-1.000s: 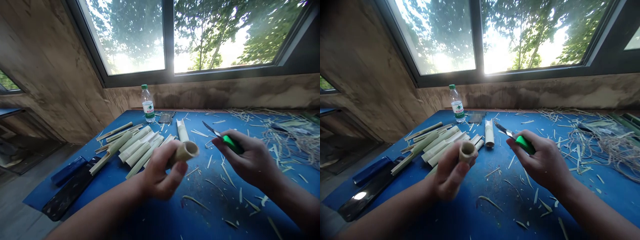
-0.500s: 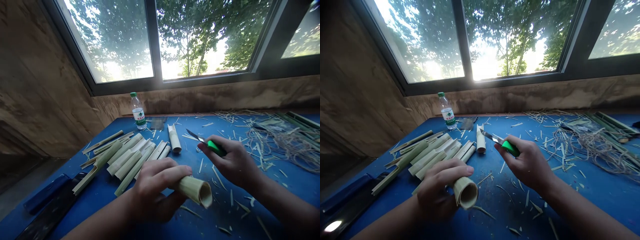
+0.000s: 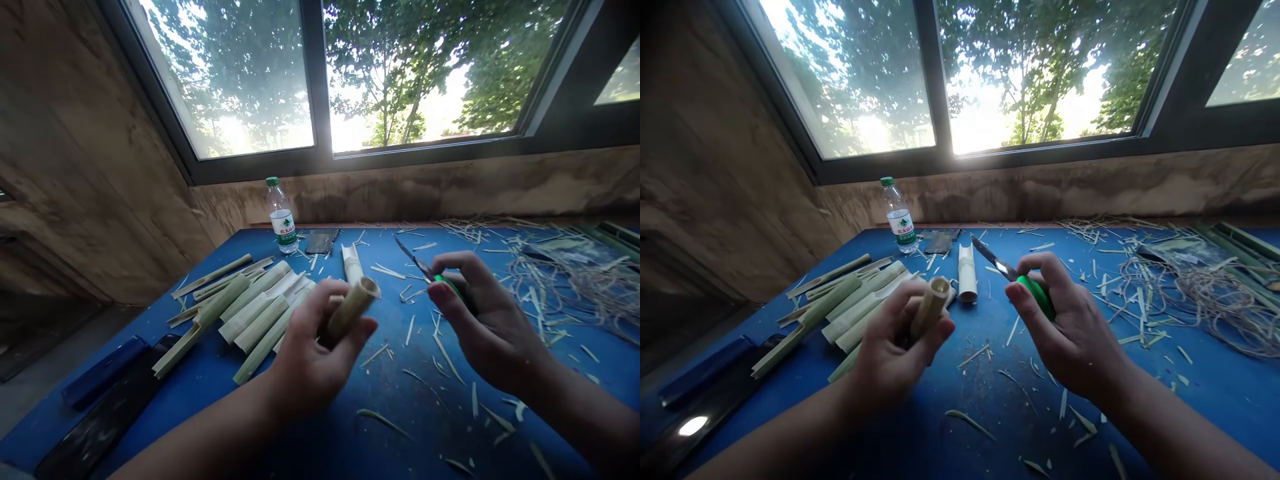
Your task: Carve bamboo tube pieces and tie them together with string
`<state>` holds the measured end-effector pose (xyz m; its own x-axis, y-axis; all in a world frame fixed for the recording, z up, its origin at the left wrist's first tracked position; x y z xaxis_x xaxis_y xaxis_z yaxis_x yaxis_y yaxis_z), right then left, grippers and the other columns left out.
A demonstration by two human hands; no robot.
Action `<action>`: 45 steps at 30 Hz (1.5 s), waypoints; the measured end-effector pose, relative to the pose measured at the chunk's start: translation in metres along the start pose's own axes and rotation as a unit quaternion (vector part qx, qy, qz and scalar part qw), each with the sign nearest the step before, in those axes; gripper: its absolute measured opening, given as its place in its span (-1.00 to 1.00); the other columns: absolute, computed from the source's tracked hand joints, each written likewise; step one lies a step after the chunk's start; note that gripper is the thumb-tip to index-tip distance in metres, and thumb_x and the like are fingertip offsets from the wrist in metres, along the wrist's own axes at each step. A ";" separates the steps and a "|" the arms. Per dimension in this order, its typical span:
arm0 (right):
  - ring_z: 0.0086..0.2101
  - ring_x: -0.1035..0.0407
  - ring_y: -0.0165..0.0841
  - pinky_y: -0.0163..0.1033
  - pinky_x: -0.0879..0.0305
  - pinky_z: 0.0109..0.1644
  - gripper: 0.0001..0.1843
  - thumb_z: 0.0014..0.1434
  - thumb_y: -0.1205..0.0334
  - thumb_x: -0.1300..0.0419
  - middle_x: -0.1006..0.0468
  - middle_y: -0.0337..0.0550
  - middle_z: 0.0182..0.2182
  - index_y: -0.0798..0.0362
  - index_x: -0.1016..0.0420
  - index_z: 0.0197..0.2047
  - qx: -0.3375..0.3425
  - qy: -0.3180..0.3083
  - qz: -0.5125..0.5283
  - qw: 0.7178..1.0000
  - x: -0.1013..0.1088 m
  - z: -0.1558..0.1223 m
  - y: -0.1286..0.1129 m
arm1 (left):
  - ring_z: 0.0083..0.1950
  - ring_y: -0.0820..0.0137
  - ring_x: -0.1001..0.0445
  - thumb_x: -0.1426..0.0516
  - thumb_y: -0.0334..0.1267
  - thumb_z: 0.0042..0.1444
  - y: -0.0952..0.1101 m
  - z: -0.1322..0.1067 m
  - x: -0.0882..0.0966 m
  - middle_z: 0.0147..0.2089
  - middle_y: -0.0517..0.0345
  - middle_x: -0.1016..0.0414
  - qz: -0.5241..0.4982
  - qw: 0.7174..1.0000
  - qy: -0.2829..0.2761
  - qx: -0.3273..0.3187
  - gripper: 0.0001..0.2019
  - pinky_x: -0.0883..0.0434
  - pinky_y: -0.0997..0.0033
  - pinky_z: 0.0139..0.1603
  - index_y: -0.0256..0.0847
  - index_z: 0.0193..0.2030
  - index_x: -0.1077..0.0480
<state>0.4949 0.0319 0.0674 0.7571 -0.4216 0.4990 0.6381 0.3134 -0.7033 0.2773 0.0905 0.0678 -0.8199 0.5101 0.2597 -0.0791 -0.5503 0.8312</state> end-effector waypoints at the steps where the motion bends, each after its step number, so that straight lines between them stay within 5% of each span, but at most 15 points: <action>1: -0.65 -0.13 -0.43 -0.30 -0.05 -0.62 -0.72 0.57 -0.17 -0.15 -0.29 -0.41 -0.58 -0.16 -0.38 0.08 0.007 -0.001 -0.001 1.000 0.000 -0.001 -0.002 | -0.47 0.53 -0.22 -0.28 -0.13 0.46 -0.013 0.001 0.000 -0.33 0.31 -0.36 -0.045 0.996 0.001 0.080 -0.79 -0.23 0.51 -0.48 -0.10 0.09 -0.40; 3: -0.65 -0.14 -0.42 -0.28 -0.04 -0.62 -0.74 0.57 -0.14 -0.16 -0.29 -0.39 -0.58 -0.16 -0.42 0.07 0.019 -0.004 -0.006 1.000 0.000 -0.002 -0.004 | -0.47 0.53 -0.21 -0.20 0.00 0.51 -0.028 0.000 -0.003 -0.30 0.31 -0.31 -0.124 0.975 -0.001 0.182 -0.73 -0.22 0.52 -0.49 -0.11 0.13 -0.36; 5: -0.65 -0.15 -0.42 -0.28 -0.04 -0.62 -0.76 0.57 -0.12 -0.17 -0.31 -0.37 -0.57 -0.16 -0.46 0.07 0.030 -0.012 -0.010 0.999 -0.001 -0.002 -0.005 | -0.43 0.51 -0.23 -0.09 0.04 0.57 -0.032 0.001 -0.003 -0.24 0.26 -0.31 -0.163 0.965 0.003 0.204 -0.71 -0.26 0.50 -0.48 -0.12 0.17 -0.35; 17: -0.63 -0.18 -0.44 -0.26 -0.04 -0.56 -0.69 0.60 -0.10 -0.15 -0.35 -0.35 -0.57 -0.11 -0.61 0.00 0.041 -0.074 -0.036 0.996 -0.013 -0.004 -0.002 | -0.41 0.51 -0.37 -0.06 0.05 0.57 -0.032 0.006 -0.005 -0.12 0.21 -0.38 -0.161 0.967 0.002 0.196 -0.70 -0.35 0.49 -0.50 -0.11 0.16 -0.31; 25: -0.63 -0.26 -0.47 -0.28 -0.11 -0.57 -0.66 0.62 -0.04 -0.14 -0.40 -0.35 -0.58 -0.06 -0.58 -0.14 0.065 -0.077 -0.018 0.995 -0.015 -0.005 -0.009 | -0.62 0.57 -0.06 -0.02 0.16 0.57 -0.033 0.006 -0.009 -0.43 0.38 -0.25 -0.289 0.929 -0.038 0.229 -0.64 -0.15 0.60 -0.65 -0.08 0.10 -0.34; 29: -0.64 -0.23 -0.49 -0.27 -0.08 -0.57 -0.67 0.62 -0.01 -0.15 -0.40 -0.36 -0.59 -0.05 -0.59 -0.14 0.081 -0.085 -0.022 0.993 -0.016 -0.006 -0.015 | -0.66 0.59 -0.07 0.09 0.20 0.58 -0.039 0.005 -0.009 -0.45 0.35 -0.27 -0.289 0.929 -0.034 0.230 -0.53 -0.15 0.59 -0.68 -0.15 -0.05 -0.37; 45: -0.59 -0.24 -0.41 -0.20 -0.06 -0.50 -0.67 0.57 -0.04 -0.21 -0.43 -0.29 -0.56 -0.07 -0.60 -0.21 0.102 -0.068 -0.093 0.988 -0.011 -0.005 -0.026 | -0.63 0.58 -0.06 0.11 0.18 0.60 -0.039 0.006 -0.011 -0.45 0.36 -0.22 -0.208 0.952 -0.039 0.221 -0.51 -0.10 0.58 -0.64 -0.17 0.04 -0.41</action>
<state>0.4693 0.0240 0.0770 0.6270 -0.3740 0.6834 0.7725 0.4123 -0.4830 0.2928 0.1110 0.0353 -0.7239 0.6803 -0.1147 -0.1273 0.0318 0.9914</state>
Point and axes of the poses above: each hand's wrist, its own z-axis towards the middle knuckle, its own x-axis out of the back of the hand, y = z × x, the point moved 8 cm from there along z, towards the middle knuckle
